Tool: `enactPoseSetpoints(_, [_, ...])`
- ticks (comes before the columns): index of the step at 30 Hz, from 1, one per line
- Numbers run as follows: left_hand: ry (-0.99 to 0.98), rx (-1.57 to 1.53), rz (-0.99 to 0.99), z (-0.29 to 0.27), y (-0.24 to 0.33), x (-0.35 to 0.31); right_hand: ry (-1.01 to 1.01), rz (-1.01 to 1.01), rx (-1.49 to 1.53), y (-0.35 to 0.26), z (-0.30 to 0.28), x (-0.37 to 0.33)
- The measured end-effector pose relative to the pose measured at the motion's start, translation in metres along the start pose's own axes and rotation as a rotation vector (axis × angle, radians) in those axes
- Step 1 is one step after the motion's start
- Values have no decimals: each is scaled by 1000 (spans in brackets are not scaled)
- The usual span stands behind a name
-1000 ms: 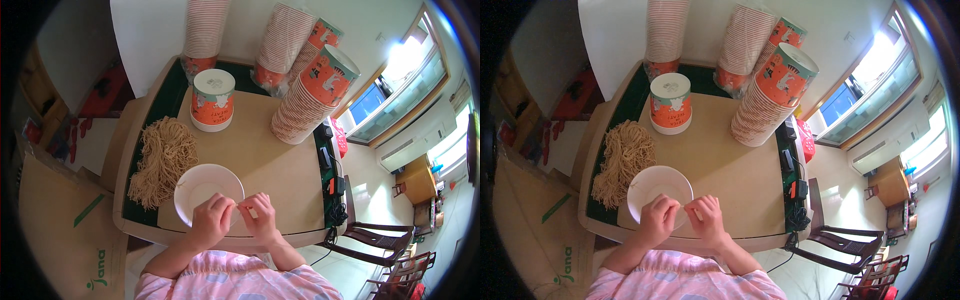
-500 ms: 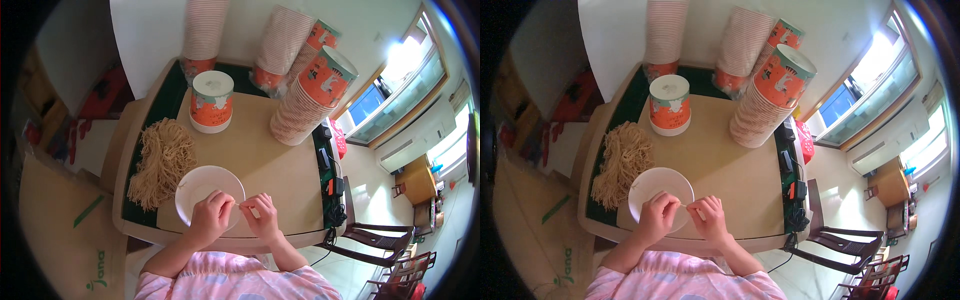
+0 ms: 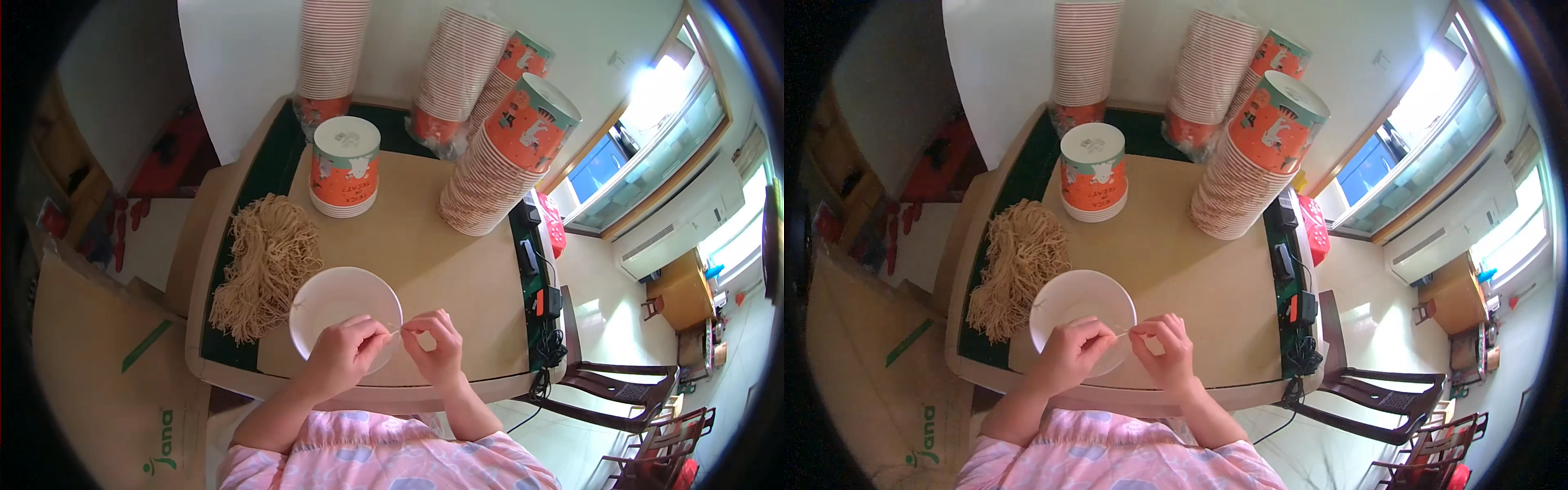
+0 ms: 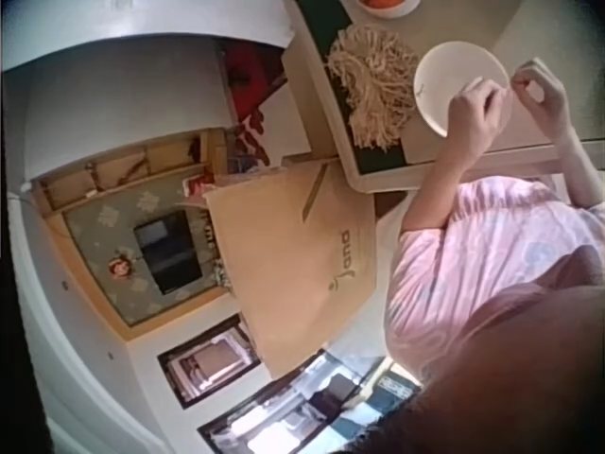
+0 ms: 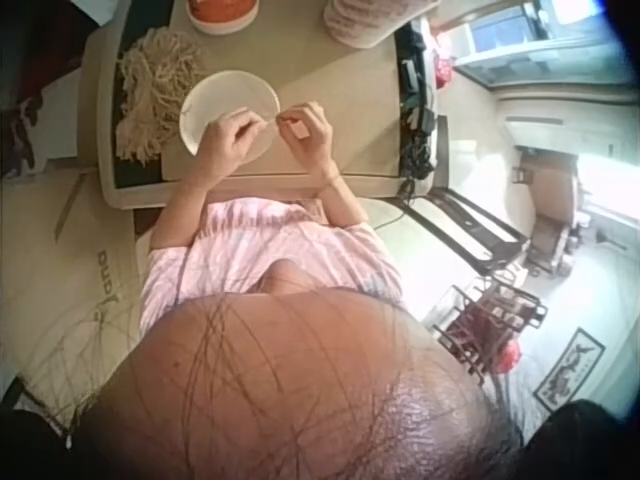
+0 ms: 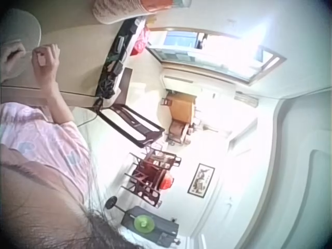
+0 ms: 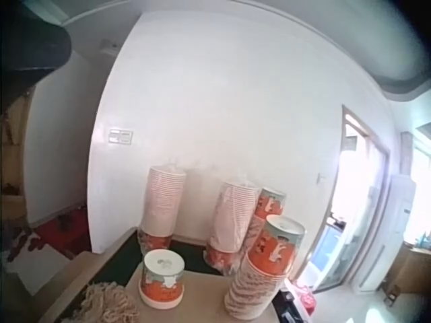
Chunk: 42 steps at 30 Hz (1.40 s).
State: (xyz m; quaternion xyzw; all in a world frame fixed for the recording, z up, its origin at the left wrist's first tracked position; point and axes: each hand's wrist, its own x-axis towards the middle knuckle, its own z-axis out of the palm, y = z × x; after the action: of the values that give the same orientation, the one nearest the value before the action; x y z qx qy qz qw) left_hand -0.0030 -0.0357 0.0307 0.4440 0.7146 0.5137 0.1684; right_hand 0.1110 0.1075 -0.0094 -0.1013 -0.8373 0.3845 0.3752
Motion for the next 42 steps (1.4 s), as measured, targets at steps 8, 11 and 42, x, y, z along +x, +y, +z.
enactPoseSetpoints(8, [0, -202, 23, -1, 11, 1, 7, 31, 34, 4, 0, -14])
enactPoseSetpoints(11, [25, -229, 7, -6, 13, -2, 5, 71, 50, 8, 0, -16])
enactPoseSetpoints(42, [19, -523, -616, -56, -117, 11, -555, 659, 363, 94, 21, 49])
